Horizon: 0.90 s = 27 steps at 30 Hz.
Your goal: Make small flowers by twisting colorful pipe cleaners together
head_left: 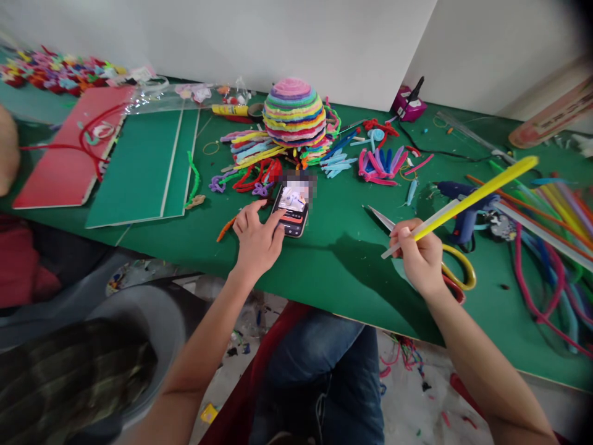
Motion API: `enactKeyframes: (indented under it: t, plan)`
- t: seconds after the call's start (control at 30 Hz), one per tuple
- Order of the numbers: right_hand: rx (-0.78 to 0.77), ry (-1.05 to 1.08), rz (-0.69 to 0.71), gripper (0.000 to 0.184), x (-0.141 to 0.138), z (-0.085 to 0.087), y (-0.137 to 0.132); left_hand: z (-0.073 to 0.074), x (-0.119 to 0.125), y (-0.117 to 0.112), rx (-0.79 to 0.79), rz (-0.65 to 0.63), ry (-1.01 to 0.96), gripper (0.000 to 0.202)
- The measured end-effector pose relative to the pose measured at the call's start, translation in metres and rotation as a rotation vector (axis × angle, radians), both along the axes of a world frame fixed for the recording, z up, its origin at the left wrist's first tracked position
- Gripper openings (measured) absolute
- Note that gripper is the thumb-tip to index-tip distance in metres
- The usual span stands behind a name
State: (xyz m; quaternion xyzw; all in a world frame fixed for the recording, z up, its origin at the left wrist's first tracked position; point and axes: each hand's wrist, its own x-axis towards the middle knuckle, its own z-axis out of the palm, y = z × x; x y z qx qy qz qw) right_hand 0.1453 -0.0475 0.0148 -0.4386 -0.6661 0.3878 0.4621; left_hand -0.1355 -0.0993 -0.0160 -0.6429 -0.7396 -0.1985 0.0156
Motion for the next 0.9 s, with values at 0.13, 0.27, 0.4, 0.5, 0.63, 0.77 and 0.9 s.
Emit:
enactKeyframes:
  t: [0.13, 0.27, 0.4, 0.5, 0.63, 0.77, 0.9]
  plan:
    - [0.004, -0.009, -0.006, 0.029, -0.0006, 0.0017, -0.0005, -0.0002, 0.0001, 0.0004, 0.000, -0.002, 0.003, 0.036]
    - [-0.006, -0.006, -0.006, 0.029, -0.0015, 0.0027, -0.0006, -0.0005, 0.0003, 0.0009, 0.001, 0.018, 0.001, 0.035]
    - [-0.001, -0.003, -0.001, 0.029, -0.0019, 0.0029, -0.0005, -0.0017, -0.0006, 0.0004, 0.019, 0.012, -0.013, 0.036]
    - [-0.007, -0.011, -0.007, 0.029, -0.0017, 0.0028, -0.0004, -0.0027, -0.0017, -0.0001, 0.074, 0.012, -0.038, 0.039]
    - [-0.004, -0.008, -0.002, 0.031, -0.0017, 0.0032, -0.0003, -0.0022, -0.0016, 0.0001, 0.056, 0.002, -0.032, 0.037]
    - [0.003, 0.002, 0.009, 0.030, -0.0019, 0.0034, -0.0002, -0.0010, -0.0007, 0.0006, 0.026, 0.004, -0.021, 0.037]
    - [0.002, -0.003, 0.007, 0.030, -0.0020, 0.0027, 0.0000, -0.0018, -0.0010, 0.0005, 0.019, 0.007, -0.015, 0.038]
